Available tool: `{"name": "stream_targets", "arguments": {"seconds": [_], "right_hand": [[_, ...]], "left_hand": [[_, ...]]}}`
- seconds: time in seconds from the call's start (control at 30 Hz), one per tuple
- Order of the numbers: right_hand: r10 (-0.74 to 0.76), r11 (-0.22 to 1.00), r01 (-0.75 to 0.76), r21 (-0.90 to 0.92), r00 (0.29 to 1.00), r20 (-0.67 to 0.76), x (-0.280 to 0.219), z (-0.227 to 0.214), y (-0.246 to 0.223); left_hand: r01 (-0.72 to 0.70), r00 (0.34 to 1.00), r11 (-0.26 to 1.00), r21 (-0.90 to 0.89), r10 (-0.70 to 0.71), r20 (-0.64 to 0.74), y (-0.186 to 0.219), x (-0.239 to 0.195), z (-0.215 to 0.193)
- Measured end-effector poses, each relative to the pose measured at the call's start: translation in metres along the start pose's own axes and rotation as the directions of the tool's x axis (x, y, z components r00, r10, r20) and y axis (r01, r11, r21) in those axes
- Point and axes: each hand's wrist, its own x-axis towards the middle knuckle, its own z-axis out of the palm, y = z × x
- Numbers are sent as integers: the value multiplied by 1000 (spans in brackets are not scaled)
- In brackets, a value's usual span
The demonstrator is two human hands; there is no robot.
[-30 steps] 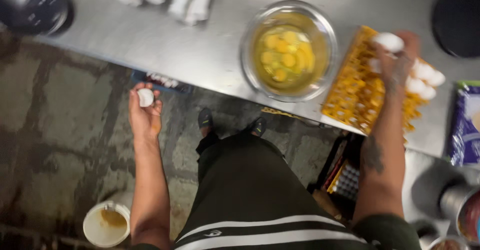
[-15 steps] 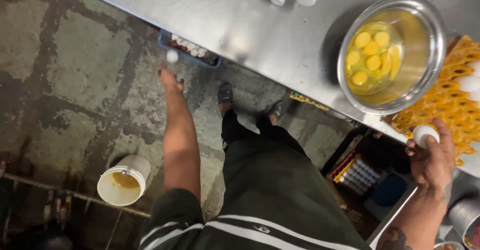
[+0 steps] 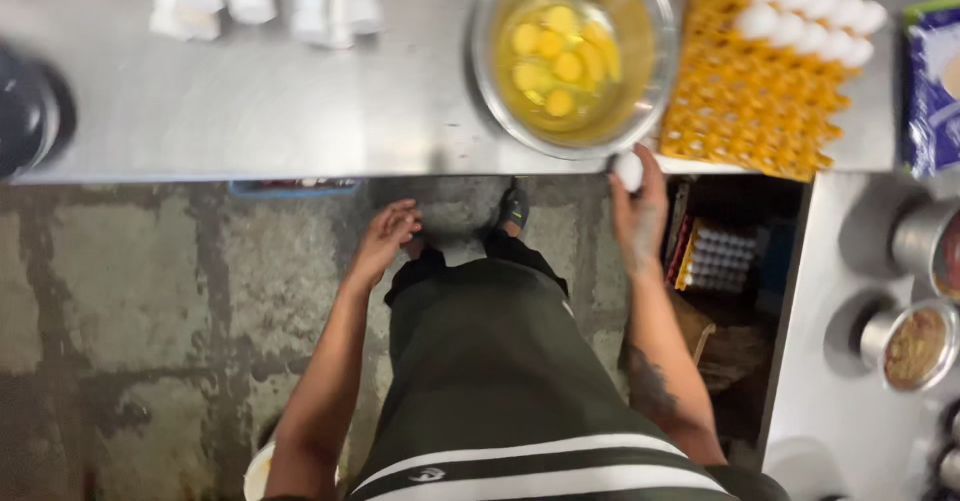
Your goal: The person cracks eggs one by one into a metal bowl on a counter, dropping the shells into a container below.
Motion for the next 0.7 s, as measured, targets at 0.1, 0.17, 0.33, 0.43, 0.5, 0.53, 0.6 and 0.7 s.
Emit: {"name": "stream_targets", "arguments": {"seconds": [0.1,0.17,0.33,0.43,0.5,0.53,0.6,0.7], "right_hand": [[25,999,-28,-40,997,-69,1,15,-14],[75,993,-76,-87,997,-24,2,17,-18],[-129,990,121,-79,986,-105,4,15,-30],[-109,993,105,-52,990,-85,8,3,-31],[-126,992,123,-33,986,-105,11,-6,-32],[-169,985,164,-45,977,-133,12,-9,-34],[-228,974,222,-51,960,-161,14,-20,-38],[-180,981,191,44,966,-186,25,-39,-50]], "left_hand": [[-110,972,991,72,92,216,70,-11,37],[-203,925,967,151,139,354,114,-13,62],[-371,817,900,228,199,542,188,-22,117],[-396,770,904,160,232,594,207,-21,144],[-473,761,852,223,268,591,219,-16,154],[-499,759,837,227,295,580,225,-14,157],[-551,754,801,234,358,551,236,-11,165],[-545,783,797,260,373,498,255,-11,178]]}}
